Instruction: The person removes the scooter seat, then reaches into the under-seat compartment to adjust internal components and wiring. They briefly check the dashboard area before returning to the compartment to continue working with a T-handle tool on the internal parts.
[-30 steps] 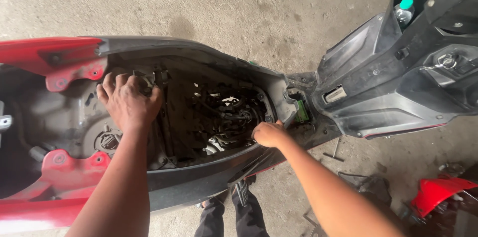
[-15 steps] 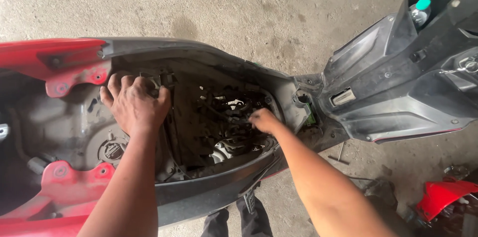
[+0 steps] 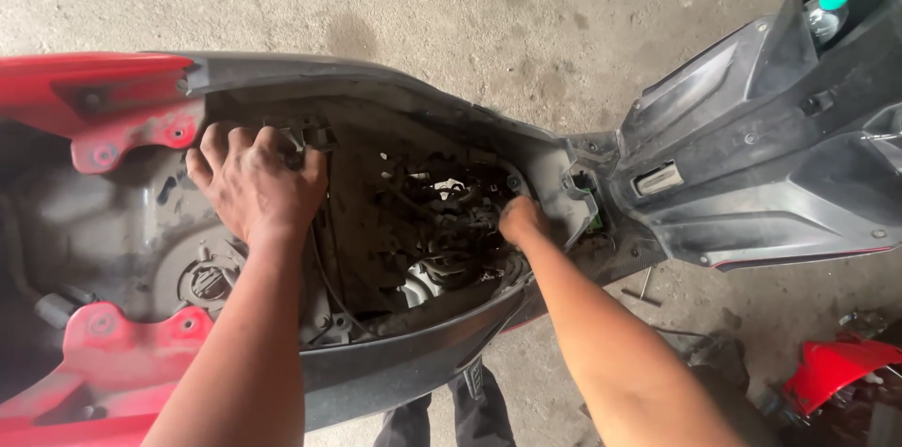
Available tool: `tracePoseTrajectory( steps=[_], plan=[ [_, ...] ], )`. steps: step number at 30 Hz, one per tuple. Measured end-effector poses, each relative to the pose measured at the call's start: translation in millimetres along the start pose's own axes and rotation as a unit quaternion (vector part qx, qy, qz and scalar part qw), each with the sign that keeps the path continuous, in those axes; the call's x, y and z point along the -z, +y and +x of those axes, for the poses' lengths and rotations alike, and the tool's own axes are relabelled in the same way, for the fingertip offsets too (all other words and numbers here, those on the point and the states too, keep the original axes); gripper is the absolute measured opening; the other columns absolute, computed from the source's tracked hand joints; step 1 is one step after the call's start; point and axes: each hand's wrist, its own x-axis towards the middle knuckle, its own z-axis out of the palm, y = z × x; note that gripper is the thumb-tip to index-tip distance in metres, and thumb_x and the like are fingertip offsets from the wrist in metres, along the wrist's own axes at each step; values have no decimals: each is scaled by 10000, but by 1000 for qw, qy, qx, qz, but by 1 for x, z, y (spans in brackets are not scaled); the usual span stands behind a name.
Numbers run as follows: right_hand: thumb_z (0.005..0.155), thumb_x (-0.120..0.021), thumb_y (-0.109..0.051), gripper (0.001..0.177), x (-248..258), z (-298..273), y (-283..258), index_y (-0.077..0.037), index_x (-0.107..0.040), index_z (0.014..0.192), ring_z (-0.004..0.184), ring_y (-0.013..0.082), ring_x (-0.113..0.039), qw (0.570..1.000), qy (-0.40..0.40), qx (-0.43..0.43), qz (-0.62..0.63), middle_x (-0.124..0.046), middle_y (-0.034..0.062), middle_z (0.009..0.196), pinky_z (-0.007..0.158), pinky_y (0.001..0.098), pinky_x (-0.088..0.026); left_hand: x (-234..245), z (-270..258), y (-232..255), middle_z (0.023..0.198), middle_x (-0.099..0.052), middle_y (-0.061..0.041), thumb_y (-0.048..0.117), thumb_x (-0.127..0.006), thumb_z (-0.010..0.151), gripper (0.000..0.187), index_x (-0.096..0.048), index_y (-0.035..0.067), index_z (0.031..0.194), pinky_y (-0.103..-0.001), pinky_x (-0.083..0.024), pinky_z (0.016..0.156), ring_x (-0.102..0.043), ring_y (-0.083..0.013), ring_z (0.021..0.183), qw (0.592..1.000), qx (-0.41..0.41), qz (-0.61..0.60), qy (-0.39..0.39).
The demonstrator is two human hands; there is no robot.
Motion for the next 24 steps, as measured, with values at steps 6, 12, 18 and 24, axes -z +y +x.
tracePoseTrajectory(
  steps=[6, 12, 18, 24],
  plan=[
    [892, -590, -83, 396, 21, -27, -27, -74, -627, 1286, 895, 337, -779, 994, -77, -73, 1, -731, 195, 1201, 752, 439, -641, 2, 2, 4, 1145, -689, -115, 437, -745, 801, 272, -765, 170, 848, -530, -187, 1202, -436, -336, 1383, 1000, 11, 10, -8],
    [809, -717, -237, 449, -36, 40, 9, -108, -724, 1240, 1145, 339, -657, 970, -111, 195, -91, -695, 196, 1250, 1001, 426, -534, 2, 1, 4, 1148, -689, -102, 442, -742, 771, 280, -777, 182, 868, -521, -193, 1206, -433, -332, 1387, 1000, 16, 17, -16],
    [919, -667, -344, 296, 5, -26, -25, -173, -790, 1128, 1113, 347, -698, 988, -58, 131, -52, -740, 144, 1178, 967, 457, -555, -1, 1, 3, 1170, -688, -99, 470, -748, 765, 338, -778, 174, 927, -521, -198, 1201, -432, -323, 1389, 999, 0, 35, 3],
    [909, -676, -298, 232, 2, -15, -21, -196, -792, 1082, 1080, 321, -705, 994, -41, 98, -35, -746, 118, 1150, 946, 443, -561, 4, 2, 6, 1157, -686, -93, 452, -737, 765, 279, -783, 198, 872, -519, -195, 1200, -431, -306, 1382, 999, 18, 35, -28]
  ],
)
